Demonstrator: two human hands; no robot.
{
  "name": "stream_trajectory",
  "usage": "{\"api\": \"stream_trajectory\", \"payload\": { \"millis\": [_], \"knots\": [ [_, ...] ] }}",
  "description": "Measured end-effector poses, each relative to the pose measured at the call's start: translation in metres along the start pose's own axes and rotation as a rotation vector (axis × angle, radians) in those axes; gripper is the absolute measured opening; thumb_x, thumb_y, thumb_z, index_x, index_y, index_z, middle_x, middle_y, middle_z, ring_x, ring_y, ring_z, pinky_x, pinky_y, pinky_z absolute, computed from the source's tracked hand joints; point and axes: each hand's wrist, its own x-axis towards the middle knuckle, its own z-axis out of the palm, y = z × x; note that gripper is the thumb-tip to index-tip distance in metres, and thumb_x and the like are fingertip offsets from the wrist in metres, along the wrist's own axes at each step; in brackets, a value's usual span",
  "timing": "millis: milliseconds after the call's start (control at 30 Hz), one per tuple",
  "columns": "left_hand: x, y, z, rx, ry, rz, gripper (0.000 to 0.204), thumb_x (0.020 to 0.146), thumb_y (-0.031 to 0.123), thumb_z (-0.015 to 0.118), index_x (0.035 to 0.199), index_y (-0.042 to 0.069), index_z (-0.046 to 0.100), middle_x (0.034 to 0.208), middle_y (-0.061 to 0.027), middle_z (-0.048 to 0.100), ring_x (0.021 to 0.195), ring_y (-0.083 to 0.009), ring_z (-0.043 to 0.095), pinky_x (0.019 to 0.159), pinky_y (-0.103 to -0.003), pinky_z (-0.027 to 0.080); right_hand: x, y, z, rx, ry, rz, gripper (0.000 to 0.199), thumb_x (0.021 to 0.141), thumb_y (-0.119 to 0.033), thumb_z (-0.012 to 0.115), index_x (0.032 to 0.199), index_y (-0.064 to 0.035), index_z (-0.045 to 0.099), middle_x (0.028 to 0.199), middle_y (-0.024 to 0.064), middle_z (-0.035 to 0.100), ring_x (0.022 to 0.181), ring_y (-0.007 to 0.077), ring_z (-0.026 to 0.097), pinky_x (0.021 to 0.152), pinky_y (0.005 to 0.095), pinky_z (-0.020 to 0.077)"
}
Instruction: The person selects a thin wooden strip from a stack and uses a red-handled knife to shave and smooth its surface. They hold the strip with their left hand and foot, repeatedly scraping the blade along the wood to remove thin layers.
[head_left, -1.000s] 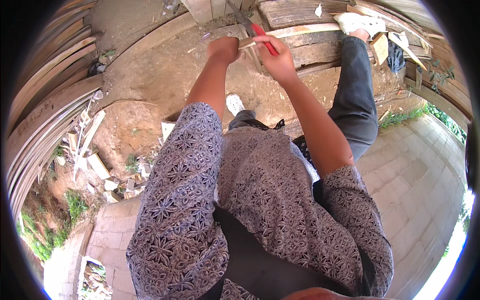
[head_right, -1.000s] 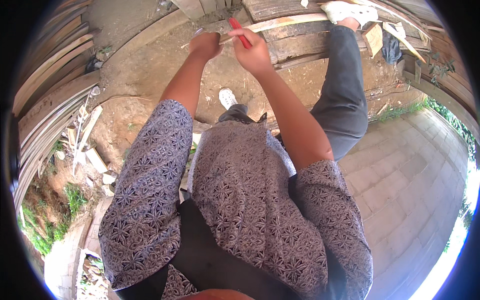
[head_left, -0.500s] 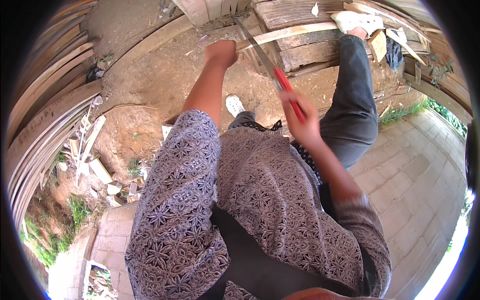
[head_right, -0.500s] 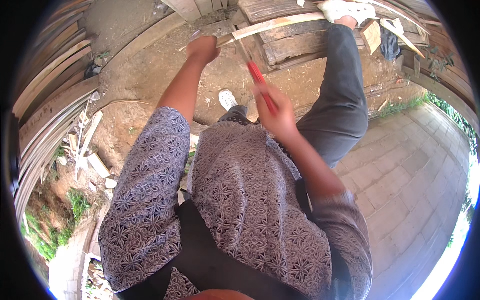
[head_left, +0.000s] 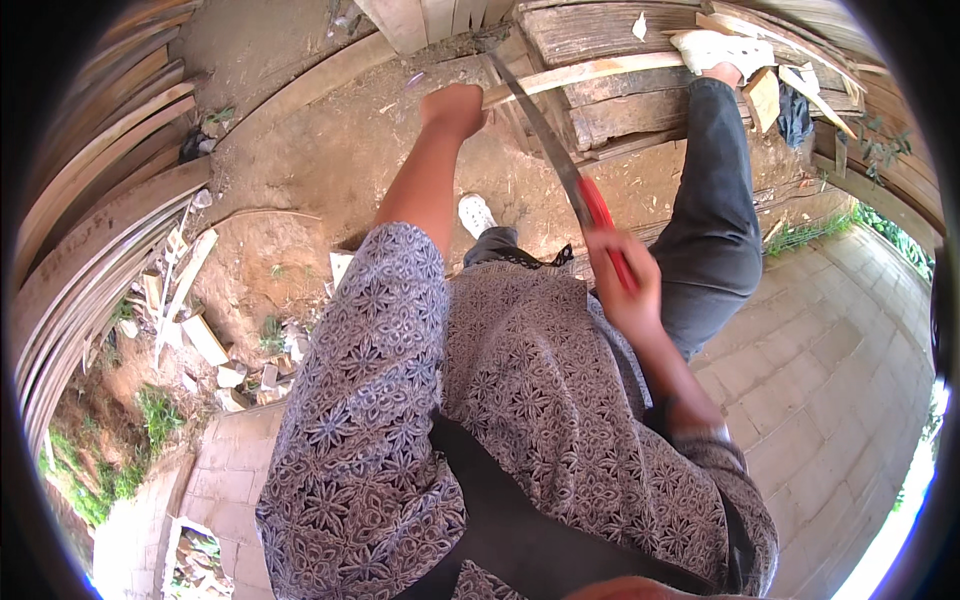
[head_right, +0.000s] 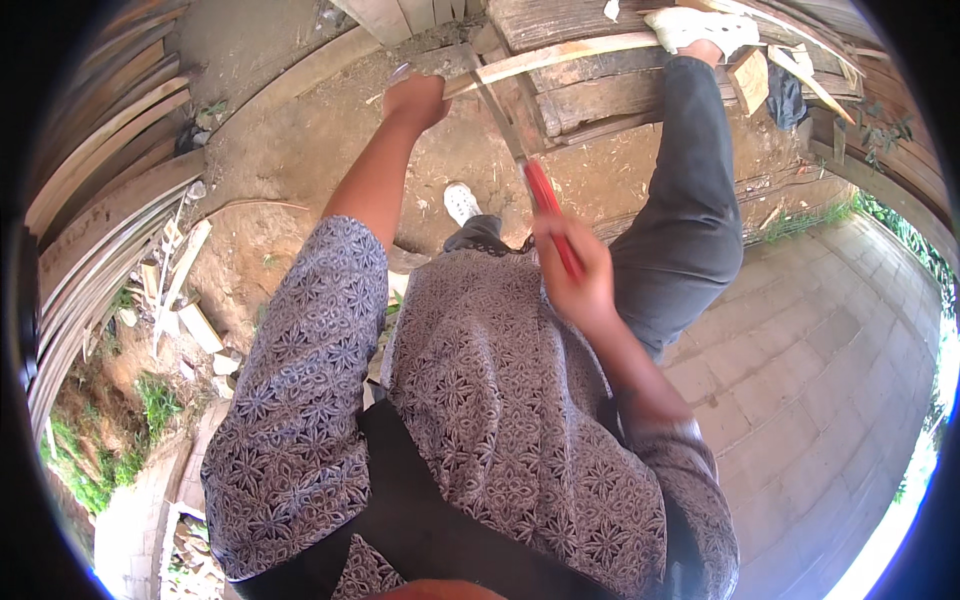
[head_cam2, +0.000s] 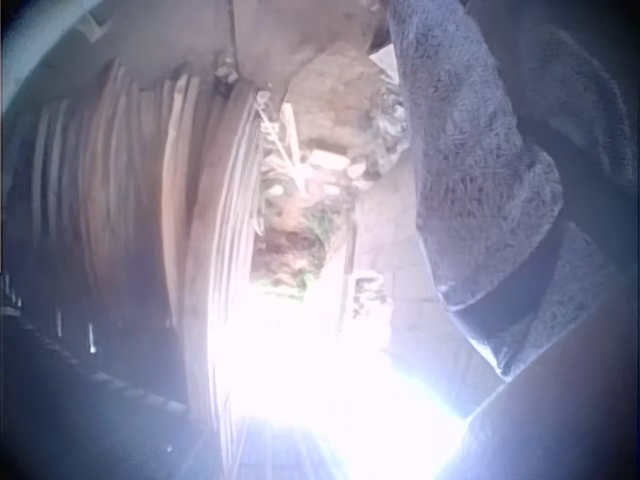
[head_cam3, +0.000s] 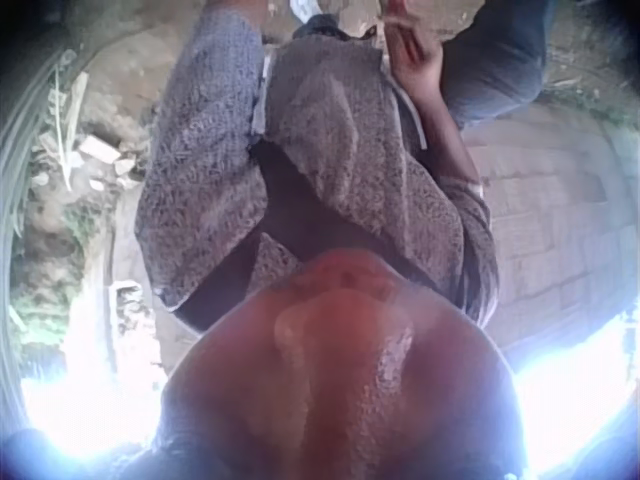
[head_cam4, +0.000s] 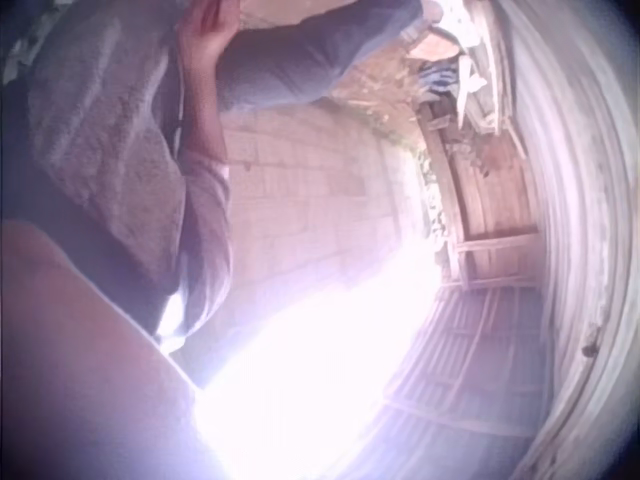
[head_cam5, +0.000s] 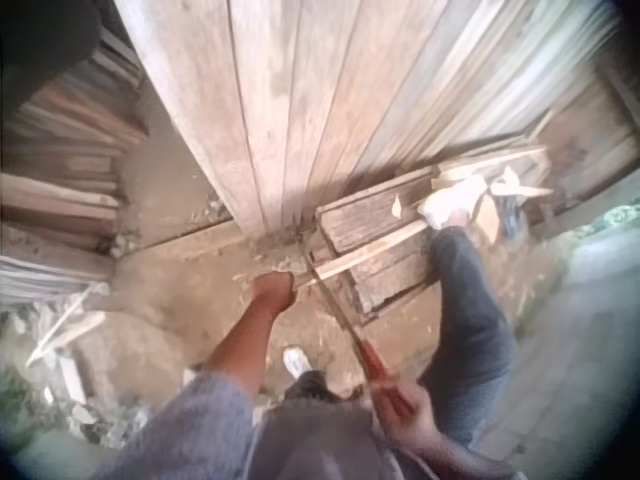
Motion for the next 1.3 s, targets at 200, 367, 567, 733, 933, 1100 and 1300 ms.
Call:
{"api": "stream_trajectory", "payload": {
  "millis": [200,367,567,733,933,1100,1300],
  "knots": [
    [-0.002,-0.004,0.002,0.006,0.017,-0.011,0.023,0.089,0.029,0.063,0.105,0.016,0.072,0.102,-0.0121,0.073,0.096,-0.0323,0.071,0.081,-0.045,0.057,-0.028,-0.032,-0.026,0.035,-0.034,0.037,0.019,0.092,0.009,0.058,0.105,-0.0030,0.067,0.094,0.0105,0.069,0.084,0.0149,0.067,0.075,0.0271,0.0506],
    [0.001,0.007,-0.001,0.002,0.020,-0.022,0.023,0.089,0.027,0.061,0.106,0.016,0.073,0.104,-0.0115,0.073,0.097,-0.0316,0.071,0.081,-0.044,0.057,0.115,0.063,0.058,0.105,0.075,-0.198,0.014,0.093,-0.003,0.060,0.104,-0.0035,0.070,0.090,0.0081,0.069,0.080,0.0121,0.063,0.070,0.0264,0.0496],
    [0.005,0.001,-0.006,0.010,0.022,-0.001,0.024,0.088,0.025,0.062,0.107,0.016,0.073,0.105,-0.0108,0.073,0.099,-0.0309,0.071,0.082,-0.044,0.057,0.167,0.061,0.075,0.135,0.053,-0.059,0.013,0.094,-0.008,0.063,0.105,-0.0049,0.070,0.088,0.0059,0.069,0.078,0.0099,0.061,0.070,0.0249,0.0485],
    [0.002,-0.005,0.011,0.001,0.092,0.030,0.023,0.088,0.028,0.063,0.104,0.015,0.072,0.101,-0.0133,0.073,0.094,-0.0329,0.071,0.080,-0.046,0.057,0.074,0.048,0.059,0.113,0.098,-0.126,0.012,0.096,-0.002,0.060,0.105,-0.0037,0.068,0.093,0.0075,0.068,0.080,0.0115,0.061,0.074,0.0256,0.0491],
    [0.000,-0.004,0.008,0.013,0.060,0.017,0.023,0.088,0.030,0.064,0.103,0.014,0.072,0.101,-0.0129,0.073,0.093,-0.0332,0.072,0.079,-0.046,0.057,-0.010,-0.022,-0.016,0.033,-0.025,0.067,0.013,0.095,0.004,0.059,0.104,-0.0015,0.066,0.093,0.0083,0.067,0.081,0.0107,0.061,0.073,0.0238,0.0484],
    [-0.004,-0.004,0.008,-0.005,0.034,-0.005,0.023,0.088,0.028,0.062,0.104,0.013,0.071,0.102,-0.0133,0.073,0.094,-0.0331,0.071,0.080,-0.046,0.058,0.048,0.017,0.025,0.046,0.025,-0.105,0.014,0.095,0.003,0.059,0.104,-0.0034,0.068,0.092,0.0074,0.067,0.081,0.0109,0.062,0.070,0.0237,0.0479],
    [0.002,0.002,-0.002,-0.013,-0.013,-0.024,0.025,0.089,0.028,0.060,0.106,0.015,0.072,0.105,-0.0129,0.073,0.098,-0.0324,0.071,0.081,-0.046,0.057,0.197,0.054,0.091,0.073,0.031,0.002,0.014,0.093,-0.007,0.064,0.104,-0.0069,0.071,0.099,0.0102,0.073,0.086,0.0167,0.068,0.078,0.0305,0.0529]
  ]
}}
